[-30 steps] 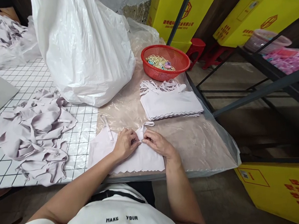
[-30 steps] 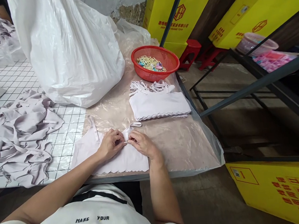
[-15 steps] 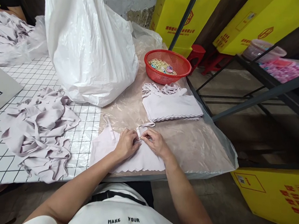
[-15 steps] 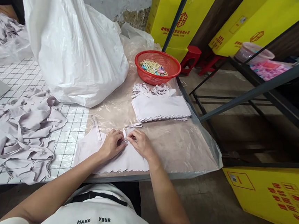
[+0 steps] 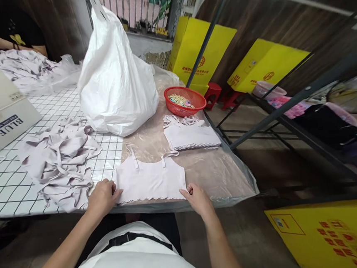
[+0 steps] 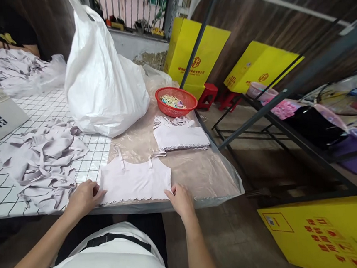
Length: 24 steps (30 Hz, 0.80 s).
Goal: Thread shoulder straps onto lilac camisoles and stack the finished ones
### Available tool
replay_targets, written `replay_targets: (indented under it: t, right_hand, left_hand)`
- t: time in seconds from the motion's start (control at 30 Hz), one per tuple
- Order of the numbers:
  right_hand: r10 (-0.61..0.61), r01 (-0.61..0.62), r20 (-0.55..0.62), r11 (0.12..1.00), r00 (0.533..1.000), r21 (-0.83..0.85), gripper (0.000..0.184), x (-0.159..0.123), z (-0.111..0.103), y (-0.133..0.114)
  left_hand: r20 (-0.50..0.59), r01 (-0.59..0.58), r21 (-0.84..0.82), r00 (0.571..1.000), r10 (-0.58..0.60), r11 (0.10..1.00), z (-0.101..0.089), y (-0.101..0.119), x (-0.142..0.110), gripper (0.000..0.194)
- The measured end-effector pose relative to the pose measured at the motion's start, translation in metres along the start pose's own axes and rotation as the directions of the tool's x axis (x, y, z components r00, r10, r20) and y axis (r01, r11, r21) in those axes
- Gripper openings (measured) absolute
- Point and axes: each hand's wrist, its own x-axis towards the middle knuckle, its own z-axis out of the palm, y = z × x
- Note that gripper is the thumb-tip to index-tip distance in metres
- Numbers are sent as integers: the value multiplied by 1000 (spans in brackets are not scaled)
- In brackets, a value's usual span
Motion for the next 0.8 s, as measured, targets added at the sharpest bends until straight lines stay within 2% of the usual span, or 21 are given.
replay_targets:
  t: [0.1, 0.13, 0.2, 0.3, 0.4, 0.47, 0.57, 0.67, 0.73, 0.8]
  right_hand:
    - [89, -112, 106, 967, 990, 231, 39, -6, -20, -16]
    - [106, -146, 134, 932, 985, 332, 40, -10, -31, -23]
    - [118, -186, 160, 833, 980, 520, 43, -20, -57, -39]
    - [130, -180, 125, 703, 984, 688, 49, -32, -100, -63]
    - [129, -148, 84, 637, 988, 757, 49, -32, -133, -77]
    - [117, -127, 69, 622, 991, 773, 47, -19, -146, -78]
    - [95, -127, 86, 624, 992, 771, 43, 20, -155, -72]
    - [123, -150, 92, 658, 988, 738, 38, 86, -166, -70]
    - [161, -138, 36, 686, 986, 714, 34, 140, -180, -75]
    - [188, -105, -40, 697, 981, 709, 30, 199, -198, -81]
  left_hand:
    - [123, 63, -248, 992, -33, 967, -10, 6, -7, 37]
    - [181, 94, -381, 983, -26, 920, -17, 7, -12, 40]
    - [262, 139, -629, 964, 40, 764, -38, 11, -23, 47]
    - [260, 151, -816, 958, 121, 559, -78, 23, -40, 59]
    - [201, 112, -878, 969, 146, 466, -107, 41, -45, 70]
    - [190, 111, -903, 970, 153, 416, -114, 55, -37, 66]
    - [253, 183, -915, 954, 159, 359, -110, 83, -4, 57]
    - [271, 214, -923, 952, 145, 319, -108, 121, 53, 46]
    - [201, 158, -945, 971, 128, 286, -117, 153, 99, 37]
    - [85, 57, -966, 991, 100, 251, -129, 187, 144, 26]
